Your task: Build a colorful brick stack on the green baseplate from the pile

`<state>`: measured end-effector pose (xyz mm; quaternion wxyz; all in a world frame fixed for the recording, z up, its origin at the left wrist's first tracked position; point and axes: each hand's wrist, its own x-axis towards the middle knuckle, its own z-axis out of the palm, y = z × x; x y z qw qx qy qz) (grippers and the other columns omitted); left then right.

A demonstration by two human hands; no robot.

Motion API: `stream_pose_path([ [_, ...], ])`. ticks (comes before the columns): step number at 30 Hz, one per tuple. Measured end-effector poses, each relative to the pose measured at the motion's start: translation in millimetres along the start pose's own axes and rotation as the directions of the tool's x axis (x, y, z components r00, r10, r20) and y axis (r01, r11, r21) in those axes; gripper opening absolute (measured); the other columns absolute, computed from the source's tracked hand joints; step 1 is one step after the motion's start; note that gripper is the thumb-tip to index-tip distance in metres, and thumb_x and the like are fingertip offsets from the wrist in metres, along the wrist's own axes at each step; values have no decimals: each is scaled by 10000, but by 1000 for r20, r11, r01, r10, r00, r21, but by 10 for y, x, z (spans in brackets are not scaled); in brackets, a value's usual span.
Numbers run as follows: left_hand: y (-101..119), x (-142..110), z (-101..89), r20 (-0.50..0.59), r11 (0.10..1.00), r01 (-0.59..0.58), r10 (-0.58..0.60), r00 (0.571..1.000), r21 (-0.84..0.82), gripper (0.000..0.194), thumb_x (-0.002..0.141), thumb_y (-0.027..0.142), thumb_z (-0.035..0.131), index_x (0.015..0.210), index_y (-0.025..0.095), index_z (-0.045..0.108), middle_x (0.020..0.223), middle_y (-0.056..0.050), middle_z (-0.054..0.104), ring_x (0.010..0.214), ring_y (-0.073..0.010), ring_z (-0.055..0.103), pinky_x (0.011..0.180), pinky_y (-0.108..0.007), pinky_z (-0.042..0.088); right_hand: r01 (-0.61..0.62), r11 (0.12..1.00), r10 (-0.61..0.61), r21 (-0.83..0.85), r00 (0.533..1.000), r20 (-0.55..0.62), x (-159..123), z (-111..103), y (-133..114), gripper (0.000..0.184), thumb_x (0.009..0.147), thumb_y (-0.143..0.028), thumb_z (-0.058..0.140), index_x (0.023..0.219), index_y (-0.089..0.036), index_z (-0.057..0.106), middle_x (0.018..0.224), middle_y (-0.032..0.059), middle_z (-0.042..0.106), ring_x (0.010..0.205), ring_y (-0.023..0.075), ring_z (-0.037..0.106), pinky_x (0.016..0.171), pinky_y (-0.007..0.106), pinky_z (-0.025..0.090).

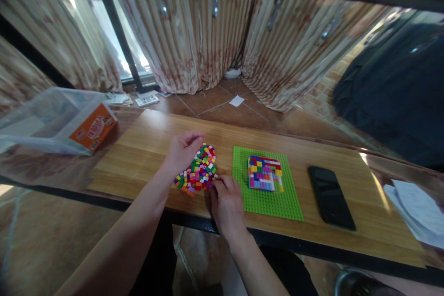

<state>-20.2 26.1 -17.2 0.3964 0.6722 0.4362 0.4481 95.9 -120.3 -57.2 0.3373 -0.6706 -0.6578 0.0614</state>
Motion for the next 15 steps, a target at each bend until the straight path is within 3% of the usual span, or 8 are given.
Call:
stream_pose_path([
  [5,74,-84,78,220,994,-9,32,975,-105,165,797,252,594,900,175,698,781,-30,705,699,-155,624,678,-270,493,-43,994,53,96,994,-101,37,-136,-14,166,921,-288,516,896,-203,657,910,55,671,866,179,613,778,322,496],
  [7,138,-149,120,365,990,-2,54,929,-142,168,803,269,594,890,170,698,781,-31,700,678,-144,612,643,-252,478,-74,989,94,128,983,-157,56,-209,13,175,929,-296,503,907,-205,651,879,43,683,834,168,630,753,304,498],
  [10,233,-251,198,570,986,26,74,818,-165,175,824,281,573,856,169,704,757,-26,691,654,-133,599,598,-230,457,-98,979,139,180,964,-226,85,-302,74,167,916,-300,520,941,-205,655,873,39,694,815,163,644,753,302,505],
  [12,268,-301,256,631,983,51,74,772,-178,160,818,264,580,841,171,709,728,-18,684,636,-127,590,578,-219,451,-108,968,163,225,957,-240,102,-341,107,157,898,-296,541,938,-204,662,859,38,695,803,163,644,756,309,510],
  [15,269,-331,329,636,969,107,60,770,-221,124,793,231,603,823,170,707,710,-15,675,635,-123,591,592,-217,472,-148,926,241,347,940,-243,120,-358,133,150,872,-301,567,913,-204,674,855,40,701,799,165,650,754,320,522],
])
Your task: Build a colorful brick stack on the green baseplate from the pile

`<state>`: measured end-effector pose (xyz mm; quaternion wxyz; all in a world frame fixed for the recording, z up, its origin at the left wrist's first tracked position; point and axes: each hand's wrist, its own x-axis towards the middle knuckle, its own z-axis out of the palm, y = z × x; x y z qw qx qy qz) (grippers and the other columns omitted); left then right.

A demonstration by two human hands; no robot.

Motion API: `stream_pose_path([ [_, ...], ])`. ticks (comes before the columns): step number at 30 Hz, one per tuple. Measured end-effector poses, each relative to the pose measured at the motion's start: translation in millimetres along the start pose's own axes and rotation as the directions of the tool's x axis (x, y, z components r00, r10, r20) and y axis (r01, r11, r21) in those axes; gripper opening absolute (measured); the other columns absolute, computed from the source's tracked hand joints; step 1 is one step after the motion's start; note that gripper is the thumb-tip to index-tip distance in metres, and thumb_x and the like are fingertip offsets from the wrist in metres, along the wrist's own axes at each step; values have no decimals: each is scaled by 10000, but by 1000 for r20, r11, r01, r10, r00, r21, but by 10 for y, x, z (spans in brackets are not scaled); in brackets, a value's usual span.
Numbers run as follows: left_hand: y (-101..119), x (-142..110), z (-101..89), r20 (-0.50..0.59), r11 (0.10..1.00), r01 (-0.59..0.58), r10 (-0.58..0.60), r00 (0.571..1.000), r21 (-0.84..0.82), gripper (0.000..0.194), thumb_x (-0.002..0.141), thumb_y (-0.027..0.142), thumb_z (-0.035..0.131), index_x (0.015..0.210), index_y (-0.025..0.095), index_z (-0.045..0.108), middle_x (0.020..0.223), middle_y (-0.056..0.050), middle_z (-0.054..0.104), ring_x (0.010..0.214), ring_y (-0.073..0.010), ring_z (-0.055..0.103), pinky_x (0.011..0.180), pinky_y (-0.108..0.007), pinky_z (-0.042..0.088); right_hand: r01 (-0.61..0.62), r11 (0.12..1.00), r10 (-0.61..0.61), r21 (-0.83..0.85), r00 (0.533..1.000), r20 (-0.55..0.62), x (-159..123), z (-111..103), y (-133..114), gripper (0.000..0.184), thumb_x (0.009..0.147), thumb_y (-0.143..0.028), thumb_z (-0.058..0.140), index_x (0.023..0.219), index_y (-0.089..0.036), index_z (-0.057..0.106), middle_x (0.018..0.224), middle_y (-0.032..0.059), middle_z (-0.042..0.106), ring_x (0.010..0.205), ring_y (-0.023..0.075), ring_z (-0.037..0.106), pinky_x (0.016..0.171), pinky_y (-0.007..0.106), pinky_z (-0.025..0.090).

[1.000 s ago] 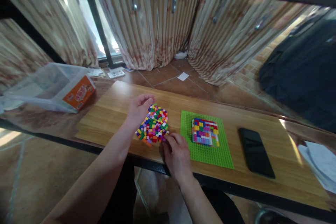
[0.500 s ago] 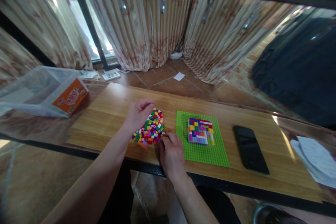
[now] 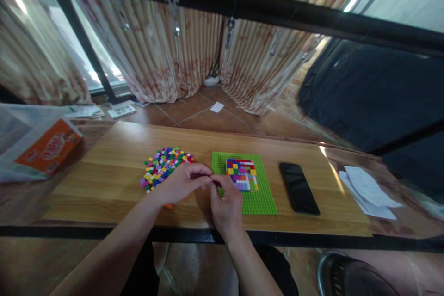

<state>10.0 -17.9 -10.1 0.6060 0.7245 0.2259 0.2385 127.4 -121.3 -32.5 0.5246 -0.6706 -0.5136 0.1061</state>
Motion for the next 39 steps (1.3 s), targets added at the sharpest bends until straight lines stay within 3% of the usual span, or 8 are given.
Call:
stream_pose_path([
  [4,-37,29,31,-18,994,7,-9,1000,-107,128,792,245,619,848,164,700,743,-35,682,666,-130,613,629,-233,508,-132,968,141,213,990,-26,19,3,28,185,840,-333,606,924,-186,680,883,57,715,812,173,663,743,330,542],
  [7,-33,31,59,-21,987,13,-16,1000,-161,130,797,263,631,865,169,689,752,-38,683,689,-135,628,647,-241,517,-179,945,193,273,981,-27,33,-16,47,206,821,-362,633,910,-184,687,876,58,717,804,175,660,743,336,544],
  [16,13,48,109,-30,978,23,-30,999,-208,86,761,237,674,808,165,666,720,-18,678,663,-123,632,671,-250,517,-154,942,172,297,985,-34,44,-86,31,178,829,-362,621,843,-198,691,807,33,690,772,164,635,719,312,516],
  [26,11,51,180,2,967,-29,30,1000,-252,64,770,215,670,800,160,681,708,-8,672,661,-114,633,666,-228,508,-203,895,192,397,979,69,114,-236,17,169,826,-352,622,804,-200,691,715,-4,659,668,130,585,651,270,479],
  [30,-43,83,206,14,964,-26,30,999,-264,80,775,215,661,809,142,664,713,-11,666,665,-109,624,660,-221,498,-183,946,197,269,980,-24,156,-325,117,183,821,-370,636,830,-201,705,784,14,684,746,153,616,711,293,485],
  [33,-90,107,198,-21,965,-19,14,1000,-263,92,771,210,657,828,137,648,723,-16,670,680,-117,628,673,-234,501,-90,995,95,37,987,-130,210,-455,214,193,840,-365,609,858,-202,711,868,40,697,823,177,629,749,308,484],
  [39,-111,116,160,-77,982,-1,-14,997,-188,84,778,175,616,852,146,643,779,-27,695,714,-131,642,703,-259,506,-51,955,-10,-292,979,-203,290,-721,436,259,880,-374,541,869,-183,716,845,64,690,748,180,620,685,310,479],
])
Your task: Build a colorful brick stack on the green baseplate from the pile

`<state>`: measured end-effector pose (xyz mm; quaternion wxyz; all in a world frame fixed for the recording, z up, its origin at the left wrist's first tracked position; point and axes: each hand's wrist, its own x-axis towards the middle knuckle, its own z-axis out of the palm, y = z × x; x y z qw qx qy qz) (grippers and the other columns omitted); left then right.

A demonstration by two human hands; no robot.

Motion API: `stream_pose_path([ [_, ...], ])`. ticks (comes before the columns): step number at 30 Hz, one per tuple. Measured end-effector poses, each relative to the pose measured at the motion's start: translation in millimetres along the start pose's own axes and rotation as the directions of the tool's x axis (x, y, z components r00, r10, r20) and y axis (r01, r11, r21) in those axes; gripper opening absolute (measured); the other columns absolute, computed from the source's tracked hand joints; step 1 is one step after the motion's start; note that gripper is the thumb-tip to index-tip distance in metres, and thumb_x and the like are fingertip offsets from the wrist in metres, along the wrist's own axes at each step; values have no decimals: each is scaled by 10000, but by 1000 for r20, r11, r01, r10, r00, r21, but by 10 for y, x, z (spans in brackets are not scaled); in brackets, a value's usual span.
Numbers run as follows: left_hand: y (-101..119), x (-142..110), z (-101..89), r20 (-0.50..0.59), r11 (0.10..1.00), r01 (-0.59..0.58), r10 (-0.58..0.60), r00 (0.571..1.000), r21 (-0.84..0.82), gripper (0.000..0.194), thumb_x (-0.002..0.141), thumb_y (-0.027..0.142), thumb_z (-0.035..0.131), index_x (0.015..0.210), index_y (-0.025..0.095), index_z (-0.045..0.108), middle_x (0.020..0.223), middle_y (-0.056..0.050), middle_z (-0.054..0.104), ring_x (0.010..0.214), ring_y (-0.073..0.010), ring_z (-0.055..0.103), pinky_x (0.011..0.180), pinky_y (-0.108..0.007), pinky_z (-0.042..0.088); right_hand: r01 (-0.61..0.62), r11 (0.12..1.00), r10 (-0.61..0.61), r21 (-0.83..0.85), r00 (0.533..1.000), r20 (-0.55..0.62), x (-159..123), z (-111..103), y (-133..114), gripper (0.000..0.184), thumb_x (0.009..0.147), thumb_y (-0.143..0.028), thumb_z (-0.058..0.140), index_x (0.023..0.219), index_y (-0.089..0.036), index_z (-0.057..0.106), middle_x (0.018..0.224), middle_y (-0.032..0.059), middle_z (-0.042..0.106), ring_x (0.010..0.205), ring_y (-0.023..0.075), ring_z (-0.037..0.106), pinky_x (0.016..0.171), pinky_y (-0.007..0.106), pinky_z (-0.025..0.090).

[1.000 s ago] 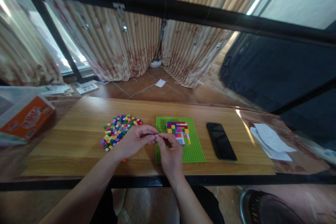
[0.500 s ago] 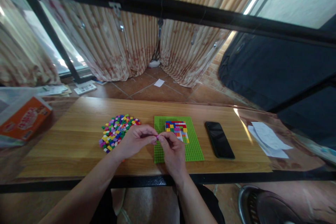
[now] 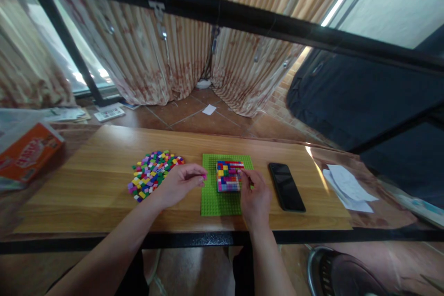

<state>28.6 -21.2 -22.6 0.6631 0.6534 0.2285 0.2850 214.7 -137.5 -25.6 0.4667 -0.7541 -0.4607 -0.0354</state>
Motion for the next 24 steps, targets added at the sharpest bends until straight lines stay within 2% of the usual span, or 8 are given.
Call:
stream_pose_path([
  [7,-27,12,-24,-39,983,-32,40,998,180,107,802,181,591,864,142,669,801,-40,713,726,-136,633,691,-255,487,75,982,-74,-173,997,11,34,9,133,311,885,-407,525,857,-178,733,875,88,674,811,208,617,710,336,478],
  [14,-28,15,-37,-53,977,-24,36,998,213,116,802,183,586,866,140,673,811,-43,719,724,-140,641,691,-256,487,112,962,-108,-248,994,30,60,82,157,298,885,-383,518,845,-182,734,908,95,645,870,219,589,764,358,466],
  [24,-64,14,-35,-44,972,-34,46,998,234,126,813,202,576,879,153,671,823,-35,718,743,-142,637,695,-258,483,57,956,-62,-287,998,-10,63,138,167,279,853,-393,568,798,-170,725,917,99,652,873,229,591,776,363,459],
])
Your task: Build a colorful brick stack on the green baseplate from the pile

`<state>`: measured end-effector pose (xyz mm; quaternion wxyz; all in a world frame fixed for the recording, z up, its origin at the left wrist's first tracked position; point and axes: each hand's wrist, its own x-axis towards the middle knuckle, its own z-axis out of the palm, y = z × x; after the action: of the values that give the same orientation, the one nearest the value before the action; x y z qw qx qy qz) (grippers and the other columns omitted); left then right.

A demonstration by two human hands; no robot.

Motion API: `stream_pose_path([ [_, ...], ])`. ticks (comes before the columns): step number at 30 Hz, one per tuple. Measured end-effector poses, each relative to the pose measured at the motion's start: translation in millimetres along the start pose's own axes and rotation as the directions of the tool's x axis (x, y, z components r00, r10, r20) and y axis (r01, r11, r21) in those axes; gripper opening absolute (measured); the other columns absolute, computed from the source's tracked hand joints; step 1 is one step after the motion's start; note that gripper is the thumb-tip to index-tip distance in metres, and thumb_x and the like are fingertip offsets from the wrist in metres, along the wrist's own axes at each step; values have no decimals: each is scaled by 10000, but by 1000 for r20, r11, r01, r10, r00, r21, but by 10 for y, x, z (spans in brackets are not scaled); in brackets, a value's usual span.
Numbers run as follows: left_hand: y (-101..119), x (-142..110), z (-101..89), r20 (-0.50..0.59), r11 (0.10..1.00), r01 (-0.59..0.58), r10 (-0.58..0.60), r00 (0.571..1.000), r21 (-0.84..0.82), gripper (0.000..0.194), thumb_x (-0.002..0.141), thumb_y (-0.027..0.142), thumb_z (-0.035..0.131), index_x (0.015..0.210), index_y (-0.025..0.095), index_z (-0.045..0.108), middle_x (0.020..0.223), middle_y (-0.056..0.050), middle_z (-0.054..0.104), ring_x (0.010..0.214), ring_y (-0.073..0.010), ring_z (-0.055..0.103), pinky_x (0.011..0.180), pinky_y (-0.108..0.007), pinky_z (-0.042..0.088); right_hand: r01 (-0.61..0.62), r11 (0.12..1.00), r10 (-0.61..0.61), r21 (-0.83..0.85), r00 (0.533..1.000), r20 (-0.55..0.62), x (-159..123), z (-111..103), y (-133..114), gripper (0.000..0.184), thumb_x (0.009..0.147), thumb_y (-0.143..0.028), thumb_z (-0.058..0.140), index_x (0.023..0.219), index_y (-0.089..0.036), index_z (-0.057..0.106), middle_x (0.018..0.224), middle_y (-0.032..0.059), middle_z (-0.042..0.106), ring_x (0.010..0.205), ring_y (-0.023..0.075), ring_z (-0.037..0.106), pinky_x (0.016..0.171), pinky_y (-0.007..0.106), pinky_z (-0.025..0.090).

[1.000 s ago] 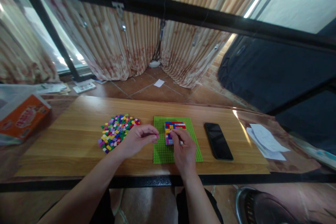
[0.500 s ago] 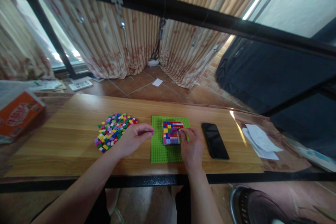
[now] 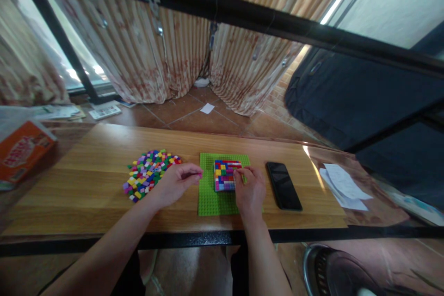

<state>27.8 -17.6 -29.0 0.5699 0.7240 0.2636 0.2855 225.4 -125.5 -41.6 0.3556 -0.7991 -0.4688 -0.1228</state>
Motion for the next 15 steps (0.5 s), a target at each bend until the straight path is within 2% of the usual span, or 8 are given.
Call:
stream_pose_path([
  [4,-7,0,3,-3,1000,-3,3,1000,15,128,816,207,577,882,154,673,831,-36,718,755,-144,639,708,-262,486,-14,1000,14,-4,1000,2,1,8,-19,292,848,-402,569,778,-165,725,901,97,655,853,228,598,761,355,462],
  [11,12,-10,3,-8,1000,-2,3,1000,16,130,816,210,571,877,155,671,823,-41,715,755,-147,641,708,-266,498,32,999,-32,-19,999,20,-5,16,7,305,866,-386,524,804,-165,725,921,108,657,870,229,591,780,362,459],
  [15,3,-14,2,-6,1000,-5,5,1000,19,142,819,225,572,887,155,675,835,-46,717,764,-153,642,711,-273,500,-29,999,29,24,999,17,11,27,-4,302,841,-389,535,785,-163,728,927,112,665,866,236,603,758,369,467],
])
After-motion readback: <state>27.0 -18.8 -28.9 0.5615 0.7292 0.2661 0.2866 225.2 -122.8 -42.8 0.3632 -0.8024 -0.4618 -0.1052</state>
